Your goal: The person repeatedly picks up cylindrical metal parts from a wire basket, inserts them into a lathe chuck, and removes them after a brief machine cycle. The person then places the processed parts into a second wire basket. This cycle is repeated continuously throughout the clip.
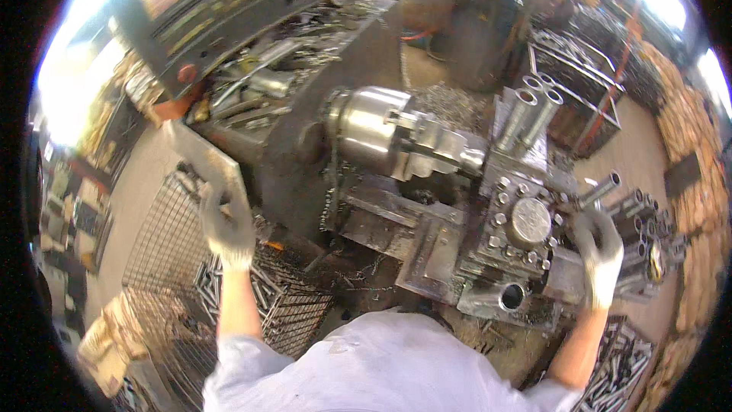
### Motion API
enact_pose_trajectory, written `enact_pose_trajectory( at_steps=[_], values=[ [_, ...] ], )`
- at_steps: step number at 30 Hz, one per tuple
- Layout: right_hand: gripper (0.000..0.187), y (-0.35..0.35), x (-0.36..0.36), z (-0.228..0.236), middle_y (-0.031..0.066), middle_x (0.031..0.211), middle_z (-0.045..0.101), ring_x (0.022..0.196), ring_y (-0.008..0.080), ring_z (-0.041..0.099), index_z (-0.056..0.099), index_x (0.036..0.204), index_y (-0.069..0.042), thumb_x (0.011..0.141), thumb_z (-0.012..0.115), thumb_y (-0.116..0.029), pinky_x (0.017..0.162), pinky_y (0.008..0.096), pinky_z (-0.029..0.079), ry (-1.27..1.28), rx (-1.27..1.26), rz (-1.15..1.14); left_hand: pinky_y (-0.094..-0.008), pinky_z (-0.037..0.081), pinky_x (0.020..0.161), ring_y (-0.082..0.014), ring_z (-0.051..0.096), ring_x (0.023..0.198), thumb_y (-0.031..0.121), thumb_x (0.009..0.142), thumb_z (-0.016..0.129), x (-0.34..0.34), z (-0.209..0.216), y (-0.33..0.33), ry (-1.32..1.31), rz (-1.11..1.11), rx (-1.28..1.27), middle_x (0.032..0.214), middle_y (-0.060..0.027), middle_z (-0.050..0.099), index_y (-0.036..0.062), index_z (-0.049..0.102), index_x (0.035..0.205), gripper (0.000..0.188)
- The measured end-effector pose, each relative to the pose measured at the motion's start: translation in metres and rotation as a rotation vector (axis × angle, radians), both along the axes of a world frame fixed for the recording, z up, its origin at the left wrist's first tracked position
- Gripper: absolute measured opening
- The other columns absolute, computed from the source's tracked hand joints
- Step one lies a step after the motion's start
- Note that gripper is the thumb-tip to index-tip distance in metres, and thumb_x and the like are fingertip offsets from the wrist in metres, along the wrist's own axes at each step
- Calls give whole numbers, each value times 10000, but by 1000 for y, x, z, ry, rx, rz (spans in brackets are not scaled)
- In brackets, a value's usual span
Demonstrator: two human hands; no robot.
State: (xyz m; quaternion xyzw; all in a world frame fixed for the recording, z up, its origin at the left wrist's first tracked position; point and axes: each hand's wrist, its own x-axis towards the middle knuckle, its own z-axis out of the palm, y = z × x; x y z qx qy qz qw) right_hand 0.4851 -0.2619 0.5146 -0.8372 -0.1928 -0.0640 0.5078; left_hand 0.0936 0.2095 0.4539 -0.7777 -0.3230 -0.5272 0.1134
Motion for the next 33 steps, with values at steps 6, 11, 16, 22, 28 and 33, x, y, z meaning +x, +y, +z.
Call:
enact_pose_trajectory(
  at_steps=[6, 11, 16, 22, 28, 33],
  values=[
    [366, -97, -65, -90, 129, 1159, 749, 1003, 198, 677, 704, 1283, 41, 989, 727, -177, 987, 360, 530, 46, -108, -141, -507, 578, 880, -405, 756, 1005, 267, 1030, 591, 113, 154, 130, 388, 225, -364, 1065, -237, 767, 95, 384, 1617, 645],
    [347, -140, -118, -114, 167, 1162, 785, 1069, 230, 732, 712, 1278, 31, 952, 704, -86, 1007, 365, 548, 69, -289, -103, -498, 571, 997, -401, 723, 1206, 491, 1046, 565, 135, 181, 201, 639, 354, -525, 1302, -305, 711, 33, 116, 1711, 924],
    [367, -147, -149, -114, 151, 1090, 791, 1024, 186, 734, 728, 1253, 22, 900, 727, -80, 942, 317, 561, 185, -237, -166, -429, 613, 962, -376, 727, 1199, 278, 1047, 670, 122, 142, 91, 19, -185, 180, 1393, -291, 667, 3, 480, 1568, 619],
    [526, -116, -148, -123, 134, 1121, 792, 933, 142, 722, 684, 1346, 22, 845, 787, -97, 861, 296, 585, 349, -124, 59, -361, 622, 735, -325, 788, 871, 83, 853, 807, 32, -93, -206, 275, -712, -531, 994, -183, 793, 43, 785, 1098, 249],
    [865, -51, -113, -131, 200, 1231, 747, 932, 202, 736, 505, 1506, 42, 765, 875, -209, 829, 350, 592, 251, -229, 344, -494, 580, 935, -420, 728, 1086, 391, 978, 674, -85, -185, -321, 835, -260, -1438, 1150, -206, 766, 133, 736, 1246, 377],
    [412, 6, -135, -151, 177, 879, 786, 787, 309, 775, 743, 1066, -39, 833, 857, -359, 746, 416, 600, 70, -349, 374, -490, 583, 905, -415, 718, 1095, 441, 993, 658, -155, -189, -356, 633, -166, -1327, 1151, -218, 755, 87, 703, 1252, 441]
  ],
)
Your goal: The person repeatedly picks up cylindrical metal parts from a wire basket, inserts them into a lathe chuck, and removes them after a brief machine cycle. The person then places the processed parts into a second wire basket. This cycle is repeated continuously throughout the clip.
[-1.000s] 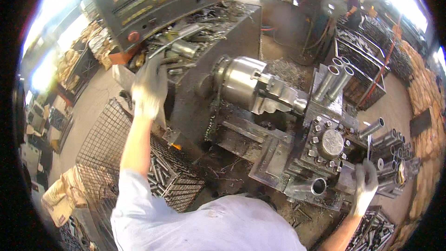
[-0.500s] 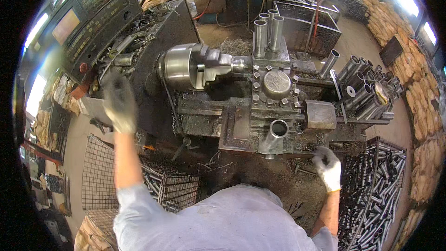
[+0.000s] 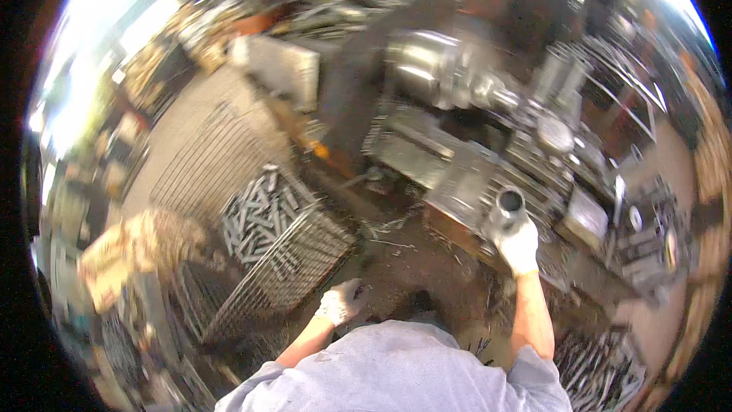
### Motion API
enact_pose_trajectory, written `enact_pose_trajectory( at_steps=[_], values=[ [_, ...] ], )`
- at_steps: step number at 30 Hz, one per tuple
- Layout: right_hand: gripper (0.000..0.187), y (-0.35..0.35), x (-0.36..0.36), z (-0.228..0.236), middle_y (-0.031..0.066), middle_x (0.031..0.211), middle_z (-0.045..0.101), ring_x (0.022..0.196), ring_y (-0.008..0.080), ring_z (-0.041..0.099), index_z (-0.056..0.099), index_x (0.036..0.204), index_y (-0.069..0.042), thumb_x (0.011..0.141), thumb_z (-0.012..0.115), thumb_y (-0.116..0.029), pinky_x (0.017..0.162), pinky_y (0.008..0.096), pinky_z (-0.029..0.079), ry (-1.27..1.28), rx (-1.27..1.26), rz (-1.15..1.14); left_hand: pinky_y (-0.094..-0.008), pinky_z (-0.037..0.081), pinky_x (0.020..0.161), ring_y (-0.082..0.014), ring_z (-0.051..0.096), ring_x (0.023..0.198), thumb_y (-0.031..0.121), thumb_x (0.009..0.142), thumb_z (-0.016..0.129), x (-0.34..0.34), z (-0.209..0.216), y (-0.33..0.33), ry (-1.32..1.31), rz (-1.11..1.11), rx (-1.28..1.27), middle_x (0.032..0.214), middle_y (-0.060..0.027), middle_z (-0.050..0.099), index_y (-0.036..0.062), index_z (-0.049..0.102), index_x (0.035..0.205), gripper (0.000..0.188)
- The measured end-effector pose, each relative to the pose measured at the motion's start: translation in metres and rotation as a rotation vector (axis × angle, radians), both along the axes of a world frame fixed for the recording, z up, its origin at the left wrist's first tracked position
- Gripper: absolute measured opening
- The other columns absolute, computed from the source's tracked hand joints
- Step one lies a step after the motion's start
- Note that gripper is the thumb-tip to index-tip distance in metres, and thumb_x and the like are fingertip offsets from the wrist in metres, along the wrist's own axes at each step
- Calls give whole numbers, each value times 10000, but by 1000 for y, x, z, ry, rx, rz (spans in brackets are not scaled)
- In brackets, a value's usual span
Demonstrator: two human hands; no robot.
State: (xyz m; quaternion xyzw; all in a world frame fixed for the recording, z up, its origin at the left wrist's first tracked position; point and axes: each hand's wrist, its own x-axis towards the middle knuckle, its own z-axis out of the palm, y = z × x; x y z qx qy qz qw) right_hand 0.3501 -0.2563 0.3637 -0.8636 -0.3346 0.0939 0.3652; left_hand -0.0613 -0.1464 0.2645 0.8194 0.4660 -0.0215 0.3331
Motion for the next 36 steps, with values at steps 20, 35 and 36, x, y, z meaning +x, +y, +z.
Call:
enact_pose_trajectory(
  at_steps=[20, 35, 36],
  values=[
    [400, -4, -703, -29, 161, 924, 781, 868, 330, 778, 754, 1046, -96, 796, 886, -378, 785, 407, 610, 286, -321, 2258, -448, 529, 1028, -381, 687, 1229, 480, 948, 667, -355, -53, -480, -264, 2237, -232, 1273, -201, 742, 139, 700, 1353, 530],
    [498, 0, -1008, -5, 177, 990, 804, 928, 255, 800, 771, 1099, -55, 727, 926, -348, 849, 403, 611, -204, -258, 2957, -505, 496, 1041, -460, 637, 1210, 387, 1102, 522, -306, -16, -647, 1139, 3436, 894, 1343, -250, 654, 30, 621, 1362, 453],
    [544, 13, -1021, 12, 180, 1008, 799, 930, 267, 795, 757, 1164, -64, 736, 921, -356, 873, 417, 604, -355, -267, 2988, -511, 508, 1018, -464, 651, 1180, 388, 1101, 525, -308, -11, -652, 1179, 3417, 811, 1333, -239, 664, 38, 637, 1342, 439]
  ],
)
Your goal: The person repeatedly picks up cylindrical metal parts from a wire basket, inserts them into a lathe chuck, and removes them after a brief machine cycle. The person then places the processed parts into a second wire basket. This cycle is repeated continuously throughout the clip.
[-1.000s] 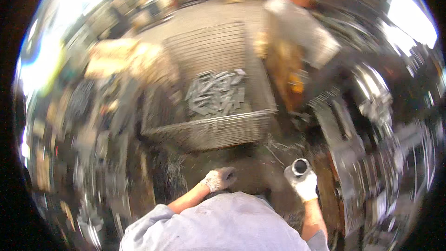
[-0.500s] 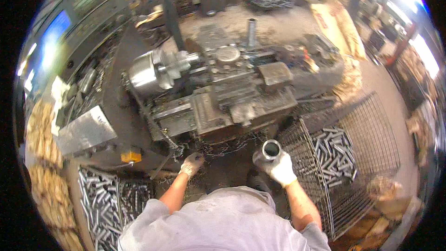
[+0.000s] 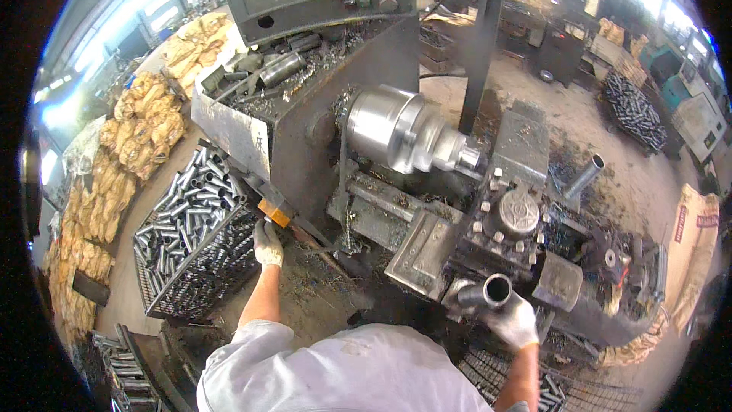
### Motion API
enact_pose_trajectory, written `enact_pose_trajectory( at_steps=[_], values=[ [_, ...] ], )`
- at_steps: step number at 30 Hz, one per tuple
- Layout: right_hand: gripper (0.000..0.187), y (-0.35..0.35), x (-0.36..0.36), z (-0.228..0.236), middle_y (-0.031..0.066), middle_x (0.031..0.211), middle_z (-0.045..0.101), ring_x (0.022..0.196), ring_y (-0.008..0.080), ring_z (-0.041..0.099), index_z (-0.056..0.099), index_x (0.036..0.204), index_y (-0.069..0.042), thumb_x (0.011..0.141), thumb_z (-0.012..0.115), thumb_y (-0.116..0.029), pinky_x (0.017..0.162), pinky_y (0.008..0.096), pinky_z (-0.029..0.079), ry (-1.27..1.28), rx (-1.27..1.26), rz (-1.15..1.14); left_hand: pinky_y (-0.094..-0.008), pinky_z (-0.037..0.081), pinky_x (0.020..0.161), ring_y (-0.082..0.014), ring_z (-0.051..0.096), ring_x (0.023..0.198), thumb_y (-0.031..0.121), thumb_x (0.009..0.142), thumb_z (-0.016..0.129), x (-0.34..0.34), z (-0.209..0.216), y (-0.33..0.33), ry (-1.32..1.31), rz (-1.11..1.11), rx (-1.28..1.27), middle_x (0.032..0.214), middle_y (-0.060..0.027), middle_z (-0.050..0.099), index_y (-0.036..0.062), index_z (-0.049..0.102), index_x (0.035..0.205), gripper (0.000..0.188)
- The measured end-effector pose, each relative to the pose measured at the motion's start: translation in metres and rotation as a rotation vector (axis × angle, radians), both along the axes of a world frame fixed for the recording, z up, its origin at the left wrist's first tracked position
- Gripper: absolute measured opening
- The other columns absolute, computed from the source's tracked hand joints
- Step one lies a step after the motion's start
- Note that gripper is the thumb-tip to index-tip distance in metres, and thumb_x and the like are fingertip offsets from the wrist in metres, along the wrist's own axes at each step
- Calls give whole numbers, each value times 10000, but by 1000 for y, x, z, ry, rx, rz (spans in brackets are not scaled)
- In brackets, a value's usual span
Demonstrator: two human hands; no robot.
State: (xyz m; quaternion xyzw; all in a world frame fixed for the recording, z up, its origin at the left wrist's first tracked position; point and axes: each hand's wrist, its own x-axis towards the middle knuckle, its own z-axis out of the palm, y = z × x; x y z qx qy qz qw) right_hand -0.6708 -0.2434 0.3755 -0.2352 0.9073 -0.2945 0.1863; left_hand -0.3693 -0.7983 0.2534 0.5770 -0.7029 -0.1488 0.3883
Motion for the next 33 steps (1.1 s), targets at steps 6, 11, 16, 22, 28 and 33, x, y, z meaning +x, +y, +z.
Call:
enact_pose_trajectory(
  at_steps=[6, 11, 16, 22, 28, 33],
  values=[
    [299, 4, -105, 121, 111, 930, 756, 838, 190, 710, 774, 1006, 29, 739, 676, -63, 763, 363, 582, 213, -615, -51, -399, 465, 704, -246, 566, 742, 553, 1052, 584, 5, 6, -10, 1047, -301, 828, 845, -14, 608, 134, 662, 1105, 429],
    [679, -142, -221, 134, 149, 1102, 792, 910, 242, 764, 595, 1458, -47, 876, 776, -347, 793, 363, 608, 188, -355, 260, -363, 518, 617, -192, 611, 756, 405, 1029, 683, -22, -51, 72, 608, -273, 786, 901, -30, 647, 83, 637, 1192, 364],
    [547, -259, -296, 57, 141, 1006, 786, 825, 221, 720, 759, 1161, 25, 752, 850, -326, 700, 407, 581, -259, 247, 533, -354, 567, 724, -156, 622, 789, 346, 1017, 714, -26, -104, 156, 296, -395, 887, 975, -6, 666, 33, 705, 1128, 332],
    [373, -190, -385, 35, 163, 864, 765, 704, 232, 622, 794, 976, 21, 744, 774, -270, 658, 446, 527, 129, 544, 564, -464, 591, 626, -283, 746, 819, 257, 1034, 660, 59, -153, 155, 299, -209, 1260, 924, -125, 749, 53, 680, 1135, 229],
    [289, -136, -414, 107, 282, 1020, 761, 957, 429, 761, 824, 936, -21, 903, 624, -228, 856, 490, 596, 669, 338, -259, -445, 577, 645, -316, 721, 736, 239, 1016, 646, 103, -175, 130, 348, 95, 1329, 920, -149, 737, 83, 683, 1093, 177],
    [535, -228, -309, 78, 237, 955, 778, 899, 384, 759, 802, 1000, -5, 728, 829, -465, 792, 461, 604, -35, 99, 628, -407, 585, 597, -272, 707, 704, 259, 1024, 640, 19, -129, 131, 282, -218, 1221, 937, -129, 736, 8, 674, 1131, 275]
  ],
)
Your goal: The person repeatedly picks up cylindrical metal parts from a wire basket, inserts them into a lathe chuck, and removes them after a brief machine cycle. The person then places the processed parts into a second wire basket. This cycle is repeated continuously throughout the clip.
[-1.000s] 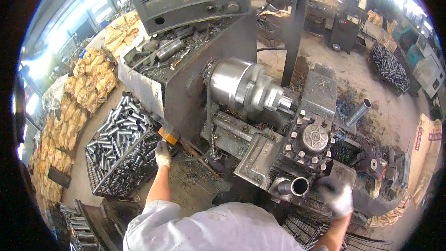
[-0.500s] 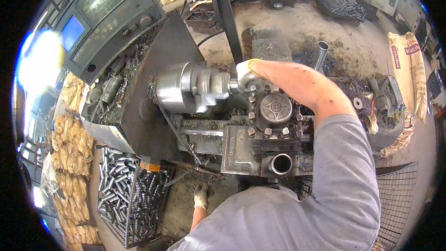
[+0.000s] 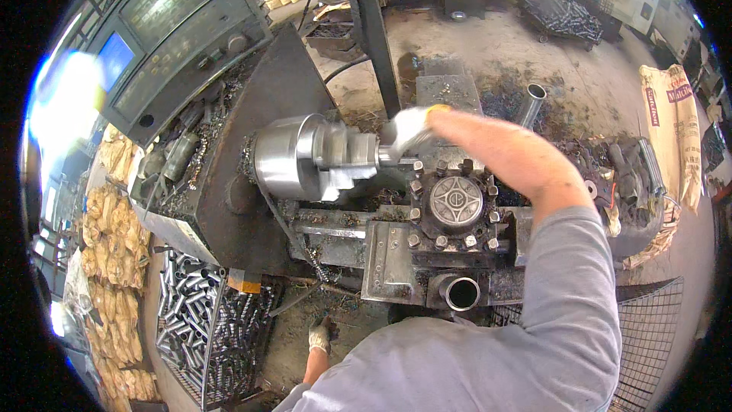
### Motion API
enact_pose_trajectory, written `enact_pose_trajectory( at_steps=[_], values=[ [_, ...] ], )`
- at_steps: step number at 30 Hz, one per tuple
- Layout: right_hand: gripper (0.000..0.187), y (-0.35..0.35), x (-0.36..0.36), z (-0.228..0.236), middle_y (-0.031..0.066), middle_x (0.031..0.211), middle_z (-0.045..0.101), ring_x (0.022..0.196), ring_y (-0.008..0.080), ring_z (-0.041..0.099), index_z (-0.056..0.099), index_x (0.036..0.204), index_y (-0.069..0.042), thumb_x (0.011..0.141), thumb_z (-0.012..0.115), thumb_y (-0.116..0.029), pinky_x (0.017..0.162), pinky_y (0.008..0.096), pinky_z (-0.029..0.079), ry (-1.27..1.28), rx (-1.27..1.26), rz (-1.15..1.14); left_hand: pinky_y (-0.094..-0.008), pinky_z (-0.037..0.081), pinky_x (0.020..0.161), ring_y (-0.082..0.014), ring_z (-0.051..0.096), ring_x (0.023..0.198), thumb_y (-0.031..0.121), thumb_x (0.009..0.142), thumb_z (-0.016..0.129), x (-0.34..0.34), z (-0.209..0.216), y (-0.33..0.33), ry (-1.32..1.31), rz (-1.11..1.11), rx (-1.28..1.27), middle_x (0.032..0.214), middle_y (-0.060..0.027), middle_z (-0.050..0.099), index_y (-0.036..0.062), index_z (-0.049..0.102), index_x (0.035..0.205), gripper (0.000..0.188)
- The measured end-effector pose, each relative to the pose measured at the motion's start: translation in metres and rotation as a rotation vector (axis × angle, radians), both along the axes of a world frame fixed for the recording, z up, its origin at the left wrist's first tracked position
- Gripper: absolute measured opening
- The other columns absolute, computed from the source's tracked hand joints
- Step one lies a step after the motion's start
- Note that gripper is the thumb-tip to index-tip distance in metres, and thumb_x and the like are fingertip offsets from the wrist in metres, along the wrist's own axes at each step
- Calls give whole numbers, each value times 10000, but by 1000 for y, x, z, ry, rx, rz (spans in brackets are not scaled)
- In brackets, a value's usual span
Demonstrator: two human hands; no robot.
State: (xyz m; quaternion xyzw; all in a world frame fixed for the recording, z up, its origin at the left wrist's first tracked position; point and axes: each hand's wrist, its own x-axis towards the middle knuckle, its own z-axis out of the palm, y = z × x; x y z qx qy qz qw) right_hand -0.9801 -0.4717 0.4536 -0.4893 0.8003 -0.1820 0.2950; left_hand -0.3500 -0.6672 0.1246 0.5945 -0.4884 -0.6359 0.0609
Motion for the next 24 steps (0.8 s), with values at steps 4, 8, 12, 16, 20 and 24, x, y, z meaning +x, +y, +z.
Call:
enact_pose_trajectory(
  at_steps=[4, 8, 12, 16, 20, 24],
  values=[
    [514, -32, 19, -37, 227, 938, 779, 854, 379, 761, 803, 958, -2, 701, 852, -445, 766, 462, 597, 436, 239, 224, -364, 591, 728, -240, 726, 858, 356, 1041, 667, -39, 40, 18, -11, -342, -248, 1045, -113, 767, -13, 688, 1219, 410],
    [482, -40, -11, -59, 215, 795, 747, 702, 341, 698, 789, 850, 12, 743, 831, -456, 691, 471, 558, 28, 292, 224, -369, 577, 813, -210, 724, 887, 324, 1054, 658, -21, 45, 34, -61, -297, -156, 1054, -94, 769, 9, 723, 1166, 340],
    [446, -27, -14, -50, 219, 807, 752, 676, 354, 684, 768, 853, 29, 752, 826, -402, 670, 479, 547, 185, 152, 254, -347, 571, 807, -199, 722, 874, 274, 1055, 659, 3, 19, 27, -172, -399, -204, 1026, -98, 765, 14, 724, 1155, 286],
    [303, 25, 15, 21, 278, 901, 754, 874, 398, 775, 802, 890, 15, 722, 737, -229, 783, 467, 608, 628, 430, 64, -363, 562, 812, -214, 726, 885, 292, 1043, 660, -5, 25, -5, -84, -430, -368, 1006, -107, 769, 18, 720, 1173, 310],
    [478, 63, 98, 110, 239, 1044, 767, 917, 408, 771, 733, 1109, 21, 724, 771, -259, 826, 497, 627, 935, 278, -272, -405, 545, 955, -286, 729, 1090, 398, 1032, 651, -57, 115, -23, -88, -680, -533, 1144, -150, 770, 92, 695, 1291, 403],
    [683, 64, 230, 140, 240, 1031, 731, 925, 423, 754, 607, 1300, 6, 716, 811, -285, 810, 482, 634, 864, -48, -596, -384, 483, 1094, -228, 609, 1268, 205, 1046, 696, -172, 228, 6, 675, -844, -442, 1413, -101, 625, 97, 470, 1561, 573]
  ],
)
